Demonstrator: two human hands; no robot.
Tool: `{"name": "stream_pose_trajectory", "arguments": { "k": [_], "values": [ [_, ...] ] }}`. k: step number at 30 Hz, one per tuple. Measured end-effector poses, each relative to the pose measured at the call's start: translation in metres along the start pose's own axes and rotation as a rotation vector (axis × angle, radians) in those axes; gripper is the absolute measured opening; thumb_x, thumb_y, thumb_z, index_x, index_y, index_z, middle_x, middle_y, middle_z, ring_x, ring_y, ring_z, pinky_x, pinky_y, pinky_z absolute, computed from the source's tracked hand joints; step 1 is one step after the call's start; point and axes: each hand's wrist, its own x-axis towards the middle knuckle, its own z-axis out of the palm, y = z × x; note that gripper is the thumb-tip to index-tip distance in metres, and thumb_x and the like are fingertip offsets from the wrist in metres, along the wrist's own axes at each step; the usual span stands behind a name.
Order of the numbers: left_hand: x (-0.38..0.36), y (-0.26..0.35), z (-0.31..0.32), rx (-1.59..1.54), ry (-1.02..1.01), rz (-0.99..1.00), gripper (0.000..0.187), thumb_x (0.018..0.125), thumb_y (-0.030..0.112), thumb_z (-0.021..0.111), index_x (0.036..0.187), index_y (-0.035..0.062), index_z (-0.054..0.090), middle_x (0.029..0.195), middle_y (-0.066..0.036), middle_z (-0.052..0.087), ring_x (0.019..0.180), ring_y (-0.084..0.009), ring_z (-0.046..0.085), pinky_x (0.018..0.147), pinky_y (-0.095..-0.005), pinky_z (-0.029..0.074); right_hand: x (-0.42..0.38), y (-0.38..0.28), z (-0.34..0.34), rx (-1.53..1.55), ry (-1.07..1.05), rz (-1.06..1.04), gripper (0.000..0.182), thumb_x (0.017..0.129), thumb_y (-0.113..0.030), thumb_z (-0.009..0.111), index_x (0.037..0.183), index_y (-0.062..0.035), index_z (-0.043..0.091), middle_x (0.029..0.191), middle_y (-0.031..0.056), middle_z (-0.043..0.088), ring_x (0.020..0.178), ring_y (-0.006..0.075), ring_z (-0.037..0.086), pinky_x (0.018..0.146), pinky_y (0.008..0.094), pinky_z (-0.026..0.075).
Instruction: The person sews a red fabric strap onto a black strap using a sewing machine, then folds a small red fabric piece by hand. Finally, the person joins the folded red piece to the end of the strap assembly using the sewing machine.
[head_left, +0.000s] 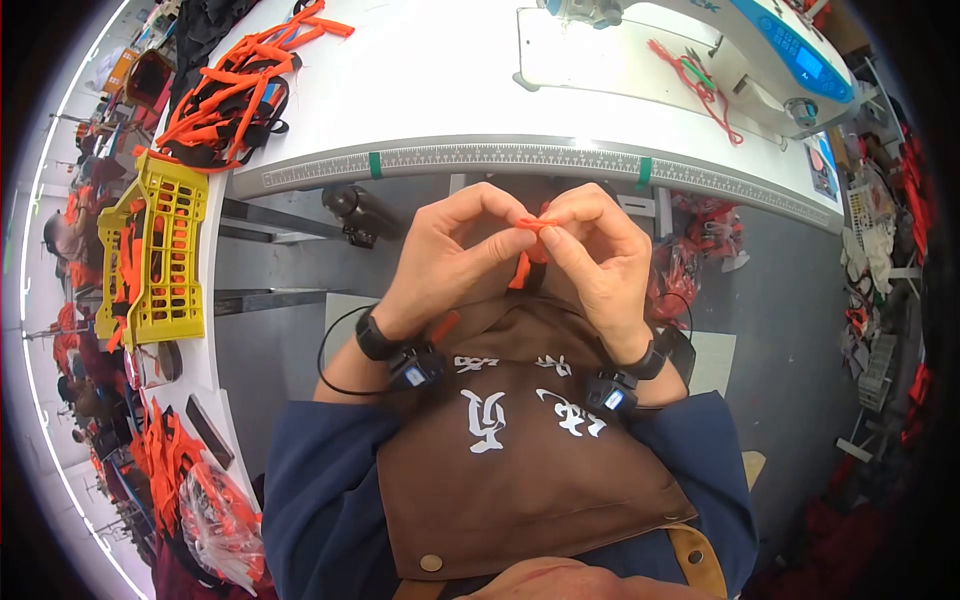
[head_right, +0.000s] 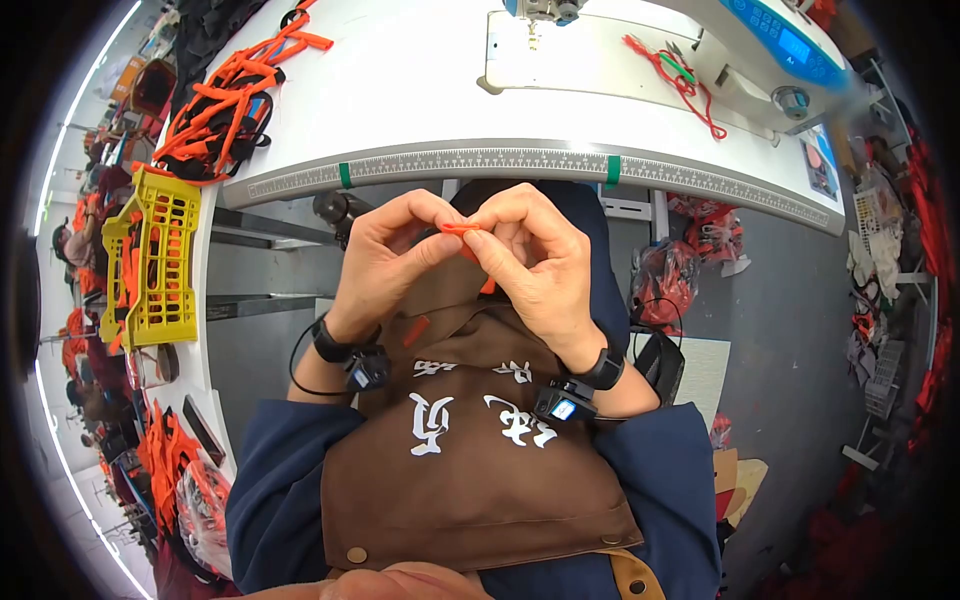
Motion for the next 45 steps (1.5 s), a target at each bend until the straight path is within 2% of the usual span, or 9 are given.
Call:
{"name": "stream_pose_trajectory", "arguments": {
  "k": [6, 12, 15, 21, 28, 31, 34, 38, 45],
  "values": [
    [-0.004, -0.011, 0.031, -0.364, 0.150, 0.025, 0.008, 0.108, 0.006, 0.071, 0.113, 0.0002, 0.069, 0.105, -0.005, 0.074, 0.091, -0.0090, 0.069, 0.080, -0.0252, 0.057, -0.009, -0.002, 0.016, 0.287, 0.136, 0.050, 0.010, 0.102, 0.002, 0.073, 0.111, -0.0003, 0.070, 0.099, -0.0012, 0.068, 0.080, 0.0005, 0.059, 0.070, 0.0188, 0.045],
    [-0.004, -0.007, 0.045, -0.352, 0.259, 0.138, 0.007, 0.107, 0.006, 0.072, 0.111, 0.0014, 0.070, 0.102, -0.004, 0.074, 0.089, -0.0077, 0.068, 0.076, -0.0231, 0.056, -0.015, -0.011, 0.022, 0.259, 0.116, 0.077, 0.010, 0.104, 0.002, 0.072, 0.113, 0.0001, 0.069, 0.093, -0.0019, 0.068, 0.078, -0.0003, 0.059, 0.070, 0.0174, 0.047],
    [-0.005, -0.007, 0.042, -0.306, 0.223, 0.160, 0.007, 0.108, 0.008, 0.072, 0.111, 0.0019, 0.070, 0.103, -0.003, 0.074, 0.089, -0.0075, 0.068, 0.078, -0.0238, 0.056, -0.015, -0.021, 0.025, 0.250, 0.133, 0.104, 0.007, 0.104, 0.000, 0.072, 0.111, -0.0003, 0.071, 0.093, -0.0014, 0.069, 0.077, 0.0000, 0.060, 0.069, 0.0175, 0.047],
    [-0.003, -0.012, 0.045, -0.617, 0.106, 0.151, 0.010, 0.111, 0.013, 0.068, 0.113, 0.0029, 0.070, 0.104, -0.003, 0.074, 0.088, -0.0089, 0.069, 0.080, -0.0264, 0.057, -0.019, -0.018, 0.025, 0.368, 0.157, 0.083, 0.003, 0.102, -0.001, 0.075, 0.105, -0.0012, 0.073, 0.095, -0.0001, 0.071, 0.077, 0.0024, 0.060, 0.068, 0.0192, 0.046],
    [0.001, -0.016, 0.044, -0.596, 0.062, 0.075, 0.012, 0.111, 0.011, 0.067, 0.118, 0.0024, 0.070, 0.107, -0.004, 0.074, 0.097, -0.0103, 0.069, 0.086, -0.0270, 0.058, -0.021, -0.019, 0.028, 0.340, 0.225, 0.031, 0.005, 0.101, 0.000, 0.075, 0.107, -0.0005, 0.074, 0.099, 0.0010, 0.071, 0.076, 0.0037, 0.060, 0.067, 0.0205, 0.046],
    [0.005, -0.013, 0.038, -0.627, 0.047, 0.052, 0.013, 0.110, 0.011, 0.068, 0.118, 0.0014, 0.071, 0.108, -0.005, 0.073, 0.097, -0.0107, 0.068, 0.089, -0.0268, 0.057, -0.017, -0.025, 0.021, 0.093, 0.201, -0.039, 0.015, 0.098, 0.005, 0.073, 0.111, -0.0020, 0.075, 0.099, 0.0016, 0.071, 0.075, 0.0045, 0.060, 0.067, 0.0214, 0.046],
    [0.012, -0.014, 0.025, -0.558, 0.070, 0.002, 0.014, 0.109, 0.011, 0.069, 0.119, 0.0006, 0.071, 0.107, -0.004, 0.073, 0.096, -0.0092, 0.068, 0.089, -0.0257, 0.056, -0.007, -0.026, 0.012, -0.375, 0.246, -0.314, 0.032, 0.087, 0.011, 0.073, 0.115, -0.0046, 0.077, 0.098, 0.0034, 0.071, 0.073, 0.0096, 0.061, 0.065, 0.0239, 0.048],
    [0.027, -0.010, 0.013, -0.492, -0.007, -0.061, 0.014, 0.109, 0.011, 0.069, 0.118, 0.0008, 0.072, 0.111, -0.004, 0.076, 0.100, -0.0080, 0.070, 0.091, -0.0247, 0.057, 0.029, -0.024, -0.016, -0.906, 0.039, -0.879, 0.040, 0.073, 0.001, 0.081, 0.113, -0.0055, 0.080, 0.098, 0.0044, 0.071, 0.071, 0.0204, 0.064, 0.063, 0.0315, 0.050],
    [0.098, -0.001, -0.041, -0.191, -0.146, -0.362, 0.017, 0.107, 0.009, 0.071, 0.121, -0.0005, 0.070, 0.118, -0.006, 0.076, 0.107, -0.0099, 0.071, 0.094, -0.0255, 0.057, 0.084, 0.000, -0.044, -1.169, -0.135, -0.917, 0.026, 0.079, -0.007, 0.075, 0.106, -0.0037, 0.077, 0.093, 0.0031, 0.069, 0.069, 0.0181, 0.065, 0.059, 0.0330, 0.050]
  ]
}}
